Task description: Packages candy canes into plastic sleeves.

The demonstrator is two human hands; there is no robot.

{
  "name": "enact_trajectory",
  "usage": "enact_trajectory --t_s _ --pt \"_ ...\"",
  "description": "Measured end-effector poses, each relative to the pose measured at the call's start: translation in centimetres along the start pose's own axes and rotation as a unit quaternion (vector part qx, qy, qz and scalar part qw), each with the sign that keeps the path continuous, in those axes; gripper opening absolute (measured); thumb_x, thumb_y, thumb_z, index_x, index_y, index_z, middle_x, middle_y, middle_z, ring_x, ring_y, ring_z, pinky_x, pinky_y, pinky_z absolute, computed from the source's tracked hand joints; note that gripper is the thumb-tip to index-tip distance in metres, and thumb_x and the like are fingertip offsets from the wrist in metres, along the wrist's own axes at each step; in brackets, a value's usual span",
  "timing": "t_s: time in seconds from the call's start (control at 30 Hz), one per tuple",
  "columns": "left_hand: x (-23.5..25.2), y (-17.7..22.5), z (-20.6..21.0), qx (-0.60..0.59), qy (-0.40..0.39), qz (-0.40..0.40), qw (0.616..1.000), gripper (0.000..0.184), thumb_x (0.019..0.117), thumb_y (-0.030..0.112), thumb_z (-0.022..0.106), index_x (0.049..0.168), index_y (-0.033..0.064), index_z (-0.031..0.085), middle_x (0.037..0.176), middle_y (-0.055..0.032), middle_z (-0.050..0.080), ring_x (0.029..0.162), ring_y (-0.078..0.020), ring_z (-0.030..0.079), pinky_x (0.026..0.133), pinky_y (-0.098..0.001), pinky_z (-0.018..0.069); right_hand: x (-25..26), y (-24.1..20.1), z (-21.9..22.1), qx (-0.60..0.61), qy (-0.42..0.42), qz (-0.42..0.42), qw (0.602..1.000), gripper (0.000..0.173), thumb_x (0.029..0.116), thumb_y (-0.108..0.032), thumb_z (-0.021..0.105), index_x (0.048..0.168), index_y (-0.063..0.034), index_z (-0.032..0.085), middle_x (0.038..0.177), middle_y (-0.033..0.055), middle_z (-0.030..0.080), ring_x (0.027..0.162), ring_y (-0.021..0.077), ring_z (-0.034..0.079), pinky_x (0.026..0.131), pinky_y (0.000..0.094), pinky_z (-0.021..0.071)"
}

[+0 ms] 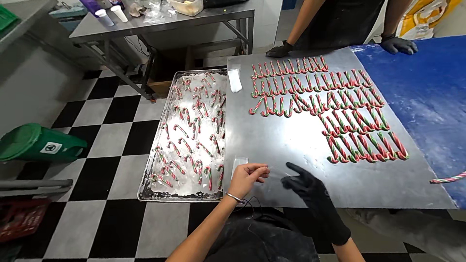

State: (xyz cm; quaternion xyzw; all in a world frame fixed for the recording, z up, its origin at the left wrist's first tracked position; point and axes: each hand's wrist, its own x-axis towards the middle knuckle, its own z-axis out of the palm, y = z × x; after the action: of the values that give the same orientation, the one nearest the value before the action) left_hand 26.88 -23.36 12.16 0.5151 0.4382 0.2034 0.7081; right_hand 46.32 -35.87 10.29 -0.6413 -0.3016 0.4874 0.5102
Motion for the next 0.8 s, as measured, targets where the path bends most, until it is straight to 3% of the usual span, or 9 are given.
enact_trajectory --t_s 0.13,0.23,0.3,0.37,0.47,0.53,0.6,0.67,0.8 --pt "-1.8 -2.7 3.0 -0.084 0.034 -0.075 0.993 0.018 0.0963 0.007 0.07 0.109 -0.006 0.07 0.096 -0.0112 0.076 0.082 -0.0152 0.074 0.078 -0.0294 0.0628 2.2 -0.4 1.5 0.227 0.176 -0.043 0.957 0.036 0.1039 -0.007 0.053 0.138 0.0016 0.052 0.111 0.0101 0.07 0.096 0.017 0.071 0.089 0.0341 0.0599" --pt "-2.8 -4.0 3.7 0.05 -0.056 -0.011 0.997 0.051 0.0944 0.02 0.073 0.136 -0.0035 0.055 0.132 -0.015 0.065 0.116 -0.0199 0.067 0.098 -0.0351 0.0567 3.6 -1.1 3.1 0.194 0.168 -0.057 0.965 0.043 0.1023 -0.005 0.056 0.145 -0.004 0.049 0.112 0.0098 0.072 0.09 0.0155 0.072 0.083 0.0325 0.0617" --pt "-2.0 -2.6 3.4 0.074 0.005 0.043 0.996 0.068 0.0905 0.033 0.077 0.143 -0.0004 0.051 0.138 -0.0159 0.06 0.123 -0.0238 0.063 0.1 -0.039 0.0556 3.9 -1.4 3.4 0.11 0.136 -0.075 0.982 0.056 0.0953 0.0 0.065 0.148 -0.0037 0.047 0.102 0.0134 0.077 0.08 0.0204 0.076 0.074 0.0336 0.0644" --pt "-0.4 -0.8 3.1 0.104 0.049 0.059 0.992 0.068 0.0893 0.041 0.078 0.143 0.0072 0.056 0.134 -0.0113 0.062 0.117 -0.0219 0.063 0.095 -0.0389 0.0551 3.2 -1.6 3.7 0.068 0.096 -0.08 0.99 0.063 0.0931 -0.001 0.068 0.151 -0.0058 0.043 0.098 0.0119 0.077 0.08 0.0193 0.076 0.074 0.0325 0.0636" --pt "1.7 0.2 3.4 0.073 0.065 0.08 0.992 0.022 0.0918 0.021 0.079 0.109 0.0082 0.078 0.11 -0.0047 0.073 0.094 -0.0145 0.068 0.084 -0.0334 0.0573 2.3 -1.7 4.1 0.033 0.087 -0.09 0.992 0.066 0.0912 0.0 0.069 0.152 -0.0053 0.042 0.095 0.01 0.078 0.079 0.018 0.076 0.074 0.0317 0.0642" --pt "1.7 0.3 3.6 -0.015 0.055 0.07 0.996 0.01 0.0913 0.009 0.077 0.098 0.0009 0.077 0.103 -0.0066 0.075 0.088 -0.0121 0.07 0.083 -0.0296 0.0579 2.0 -1.6 3.8 0.031 0.078 -0.081 0.993 0.069 0.0914 -0.001 0.07 0.154 -0.0053 0.039 0.094 0.0106 0.078 0.077 0.0188 0.076 0.07 0.0316 0.0638" --pt "1.0 0.2 3.4 -0.074 0.042 0.037 0.996 0.017 0.0917 0.007 0.076 0.104 -0.0019 0.069 0.105 -0.0092 0.074 0.09 -0.0122 0.069 0.085 -0.0282 0.0564 1.6 -1.4 3.6 0.016 0.064 -0.063 0.996 0.072 0.0919 -0.003 0.07 0.156 -0.0084 0.037 0.093 0.0093 0.078 0.074 0.018 0.075 0.065 0.0308 0.062" --pt "0.6 0.2 2.7 -0.052 -0.005 0.001 0.999 0.044 0.0942 0.012 0.075 0.133 -0.0013 0.057 0.113 -0.0102 0.071 0.097 -0.0126 0.069 0.091 -0.0291 0.0562 1.2 -1.1 3.5 0.01 0.048 -0.056 0.997 0.076 0.0904 -0.002 0.07 0.157 -0.0089 0.034 0.092 0.0095 0.078 0.071 0.0174 0.074 0.063 0.0299 0.0605" --pt "0.9 -1.0 2.7 0.045 0.069 0.065 0.994 0.017 0.0962 0.019 0.074 0.108 0.007 0.079 0.098 -0.0029 0.076 0.086 -0.0095 0.069 0.084 -0.0291 0.0563 0.3 -0.9 3.6 -0.033 0.018 -0.043 0.998 0.077 0.0919 -0.011 0.073 0.158 -0.0094 0.033 0.094 0.0064 0.079 0.07 0.0142 0.073 0.06 0.0269 0.0588"
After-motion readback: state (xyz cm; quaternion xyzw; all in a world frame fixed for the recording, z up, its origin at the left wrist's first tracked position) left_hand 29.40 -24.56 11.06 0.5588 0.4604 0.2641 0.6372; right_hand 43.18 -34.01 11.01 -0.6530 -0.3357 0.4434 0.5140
